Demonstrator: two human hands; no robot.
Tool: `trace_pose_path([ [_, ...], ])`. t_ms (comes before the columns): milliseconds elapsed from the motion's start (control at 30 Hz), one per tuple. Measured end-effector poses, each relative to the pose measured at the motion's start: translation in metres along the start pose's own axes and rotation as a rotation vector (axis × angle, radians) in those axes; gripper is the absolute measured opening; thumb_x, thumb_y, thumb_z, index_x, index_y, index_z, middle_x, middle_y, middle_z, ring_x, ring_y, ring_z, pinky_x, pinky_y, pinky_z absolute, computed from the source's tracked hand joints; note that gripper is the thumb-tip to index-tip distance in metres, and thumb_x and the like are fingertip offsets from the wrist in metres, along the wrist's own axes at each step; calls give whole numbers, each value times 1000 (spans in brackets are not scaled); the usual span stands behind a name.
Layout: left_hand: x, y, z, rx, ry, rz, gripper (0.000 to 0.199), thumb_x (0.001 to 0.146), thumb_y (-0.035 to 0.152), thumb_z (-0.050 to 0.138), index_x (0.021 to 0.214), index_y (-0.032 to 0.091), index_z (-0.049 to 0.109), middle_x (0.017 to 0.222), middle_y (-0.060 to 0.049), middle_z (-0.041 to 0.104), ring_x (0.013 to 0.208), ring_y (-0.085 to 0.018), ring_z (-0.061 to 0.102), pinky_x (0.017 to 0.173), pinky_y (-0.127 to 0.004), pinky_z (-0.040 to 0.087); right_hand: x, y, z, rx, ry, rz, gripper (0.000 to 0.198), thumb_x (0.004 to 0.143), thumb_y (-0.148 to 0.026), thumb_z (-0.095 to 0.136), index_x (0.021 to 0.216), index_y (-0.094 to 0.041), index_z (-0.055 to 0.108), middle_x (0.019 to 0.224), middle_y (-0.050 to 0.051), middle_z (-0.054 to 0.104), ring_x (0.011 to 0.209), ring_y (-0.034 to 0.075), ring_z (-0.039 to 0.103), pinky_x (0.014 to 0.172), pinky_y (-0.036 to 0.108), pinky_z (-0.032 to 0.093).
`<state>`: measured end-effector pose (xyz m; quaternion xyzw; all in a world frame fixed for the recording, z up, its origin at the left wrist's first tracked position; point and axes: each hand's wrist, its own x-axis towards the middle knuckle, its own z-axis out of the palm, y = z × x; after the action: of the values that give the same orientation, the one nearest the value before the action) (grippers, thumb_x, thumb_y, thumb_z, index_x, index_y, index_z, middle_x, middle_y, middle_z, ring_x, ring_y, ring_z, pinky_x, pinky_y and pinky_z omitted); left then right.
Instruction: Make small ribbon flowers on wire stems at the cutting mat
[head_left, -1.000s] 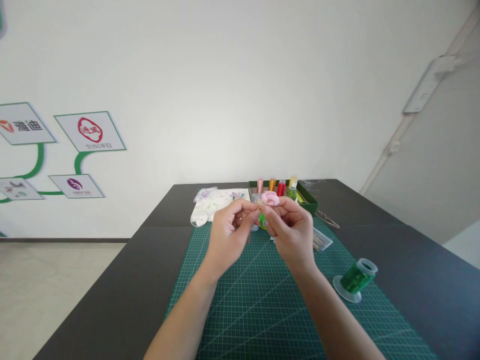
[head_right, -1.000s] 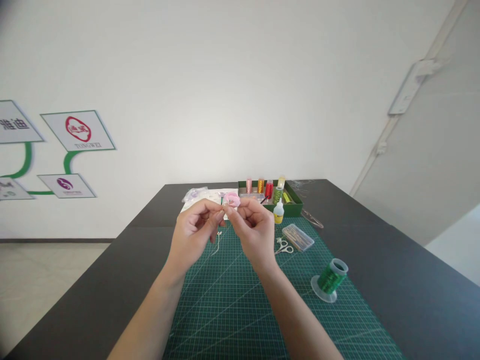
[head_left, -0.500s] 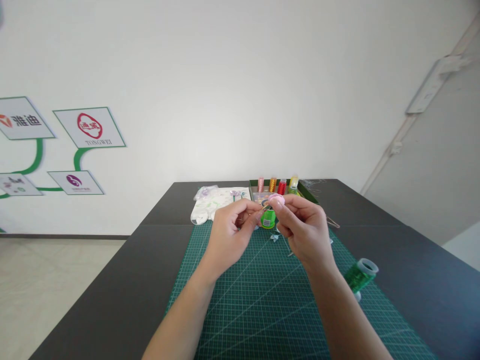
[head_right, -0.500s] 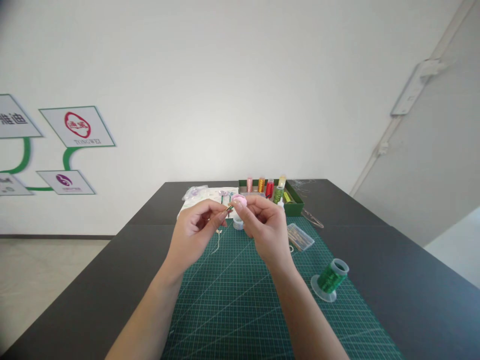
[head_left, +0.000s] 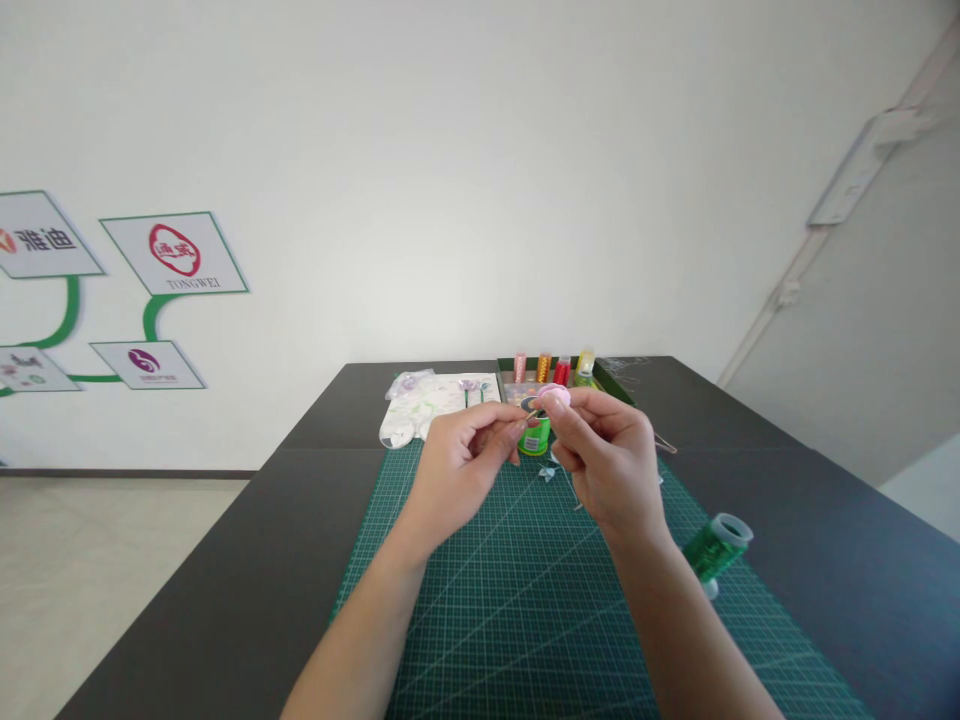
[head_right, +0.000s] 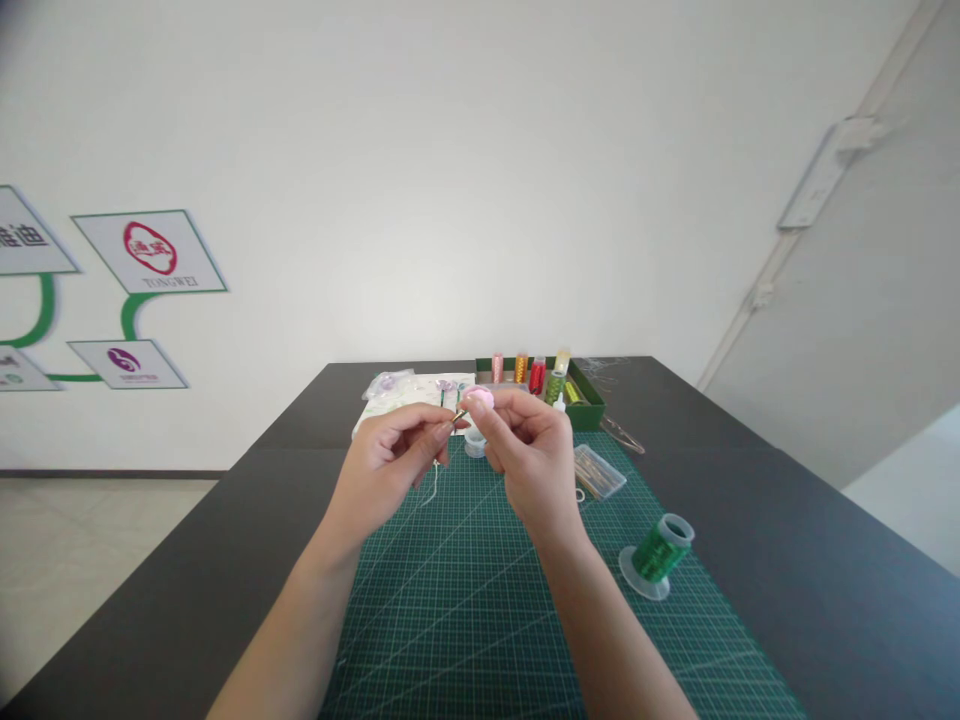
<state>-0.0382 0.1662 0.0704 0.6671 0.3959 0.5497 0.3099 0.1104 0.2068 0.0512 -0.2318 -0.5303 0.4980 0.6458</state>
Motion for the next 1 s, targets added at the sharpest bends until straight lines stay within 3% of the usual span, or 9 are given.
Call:
trace_pose_path([
  [367,4,-9,-4,-183,-22,-117,24,86,41,71,96,20,79,58,0,58,51,-10,50,46,-22,37,4,-2,-5,-30,-127,68,25,80,-40,80,88,-18,75,50,-9,38,41,4,19,37,20,12],
  [600,6,-14,-5,-267,-95,-206,31,83,46,74,98,19,78,55,3,52,43,-6,35,39,-21,22,7,5,-9,-99,-179,47,23,79,-37,82,79,-16,72,49,-9,36,43,4,21,38,20,14],
  [733,7,-14,-6,-313,-124,-221,32,82,46,75,96,17,76,55,4,52,41,-5,34,38,-19,21,7,6,-7,-66,-164,26,24,80,-36,81,74,-16,70,47,-10,33,42,4,19,39,20,13],
  [900,8,-14,-7,-344,-181,-230,40,88,53,66,74,15,68,58,1,57,40,-3,38,35,-17,23,8,5,-8,-64,-165,32,25,79,-38,81,76,-16,70,47,-10,32,42,4,17,38,21,12],
  [1000,9,-17,-7,-390,-209,-251,37,85,52,70,79,15,67,62,1,60,40,-4,45,33,-16,25,8,4,-10,-79,-184,29,26,78,-39,82,73,-16,69,48,-10,31,43,4,17,39,21,12],
])
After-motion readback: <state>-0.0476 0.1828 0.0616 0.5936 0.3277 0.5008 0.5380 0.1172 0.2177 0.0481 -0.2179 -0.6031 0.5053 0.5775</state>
